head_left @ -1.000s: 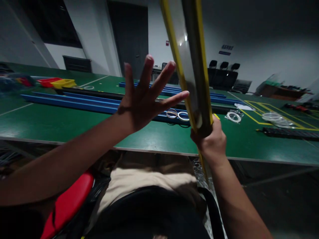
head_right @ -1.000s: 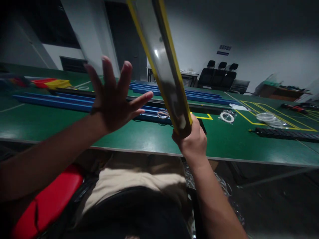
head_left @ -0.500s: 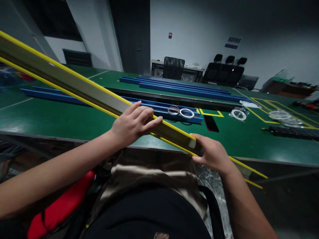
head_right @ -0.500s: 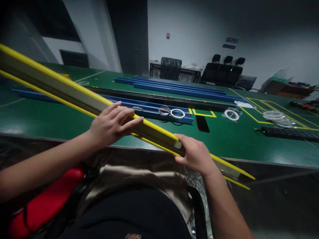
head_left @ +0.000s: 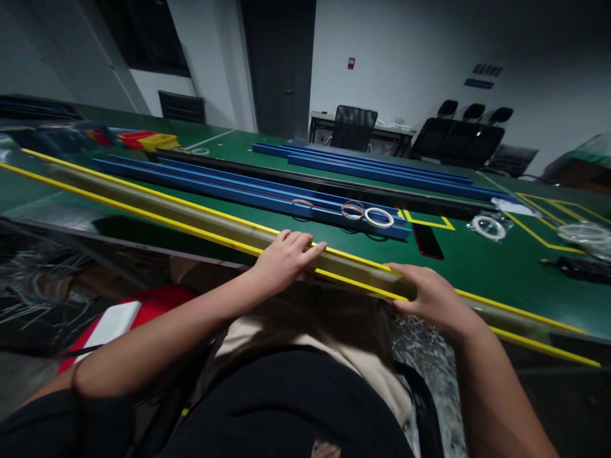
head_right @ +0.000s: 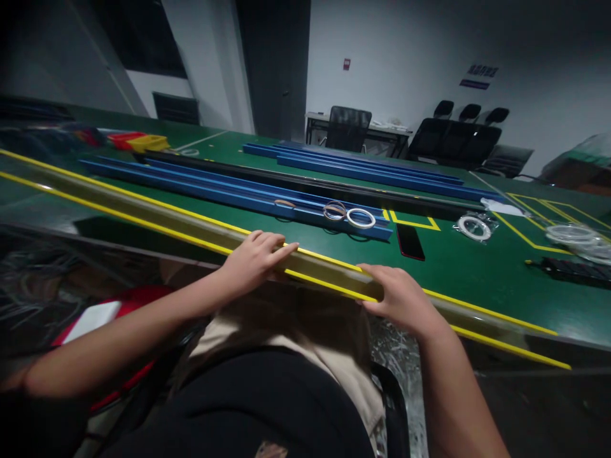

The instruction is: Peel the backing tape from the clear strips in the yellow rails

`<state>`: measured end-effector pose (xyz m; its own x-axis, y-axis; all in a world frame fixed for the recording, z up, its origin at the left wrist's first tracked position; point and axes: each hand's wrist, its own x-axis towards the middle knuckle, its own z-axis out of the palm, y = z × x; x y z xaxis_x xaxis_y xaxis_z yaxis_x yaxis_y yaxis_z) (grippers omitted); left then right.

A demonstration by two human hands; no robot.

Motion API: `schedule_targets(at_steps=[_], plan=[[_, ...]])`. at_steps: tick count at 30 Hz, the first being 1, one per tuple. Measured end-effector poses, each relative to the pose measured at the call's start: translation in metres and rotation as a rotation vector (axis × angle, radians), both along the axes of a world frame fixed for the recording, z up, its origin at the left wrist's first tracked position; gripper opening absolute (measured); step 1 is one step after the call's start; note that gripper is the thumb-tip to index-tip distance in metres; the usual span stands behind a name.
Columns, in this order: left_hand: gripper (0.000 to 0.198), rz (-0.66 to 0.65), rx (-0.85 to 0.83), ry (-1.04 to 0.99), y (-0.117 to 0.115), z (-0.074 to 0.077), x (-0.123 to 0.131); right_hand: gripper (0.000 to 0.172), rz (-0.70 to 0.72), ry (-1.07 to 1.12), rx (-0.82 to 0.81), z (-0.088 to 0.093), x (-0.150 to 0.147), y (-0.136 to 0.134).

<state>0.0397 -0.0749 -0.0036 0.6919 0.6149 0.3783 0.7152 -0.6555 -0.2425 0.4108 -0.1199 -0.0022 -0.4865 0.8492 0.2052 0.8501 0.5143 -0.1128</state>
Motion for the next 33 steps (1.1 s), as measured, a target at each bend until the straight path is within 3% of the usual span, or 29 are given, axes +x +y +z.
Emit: schedule_targets(at_steps=[4,10,12,14,16,18,22,24,25,27,31,33], plan=[[0.060,0.006,-0.068,-0.038,0.004,-0.007,0.011,0.064,-0.025,-0.056,0.015,0.007,-0.002,0.007],[0.045,-0.028,-0.128,-0.065,0.003,-0.015,0.051,0.067,-0.108,-0.159,0.142,0.001,-0.068,0.006],[0.053,-0.076,-0.194,-0.077,0.004,-0.019,0.063,0.060,-0.099,-0.165,0.167,-0.005,-0.083,0.007],[0.065,-0.146,-0.251,-0.081,0.008,-0.019,0.065,0.057,-0.084,-0.169,0.168,-0.010,-0.079,0.011],[0.068,-0.176,-0.271,-0.082,0.017,-0.017,0.051,0.060,-0.064,-0.178,0.149,-0.014,-0.052,0.017],[0.069,-0.123,-0.273,-0.087,0.029,-0.011,0.023,0.065,-0.075,-0.189,0.100,-0.018,-0.004,0.023],[0.071,0.087,-0.299,-0.065,0.056,0.000,-0.049,0.065,-0.325,-0.154,0.019,-0.023,0.113,0.031],[0.067,0.102,-0.317,-0.074,0.067,0.000,-0.070,0.067,-0.433,-0.094,-0.061,-0.023,0.147,0.032],[0.065,0.101,-0.315,-0.091,0.071,-0.001,-0.073,0.065,-0.463,-0.062,-0.078,-0.022,0.150,0.032],[0.064,0.085,-0.313,-0.142,0.075,-0.006,-0.067,0.055,-0.445,-0.001,-0.060,-0.020,0.125,0.032],[0.067,0.047,-0.278,-0.264,0.068,-0.016,-0.019,0.048,-0.263,0.015,0.096,-0.020,0.000,0.034],[0.070,0.020,-0.240,-0.296,0.059,-0.020,0.011,0.045,-0.254,0.003,0.231,-0.024,-0.054,0.037]])
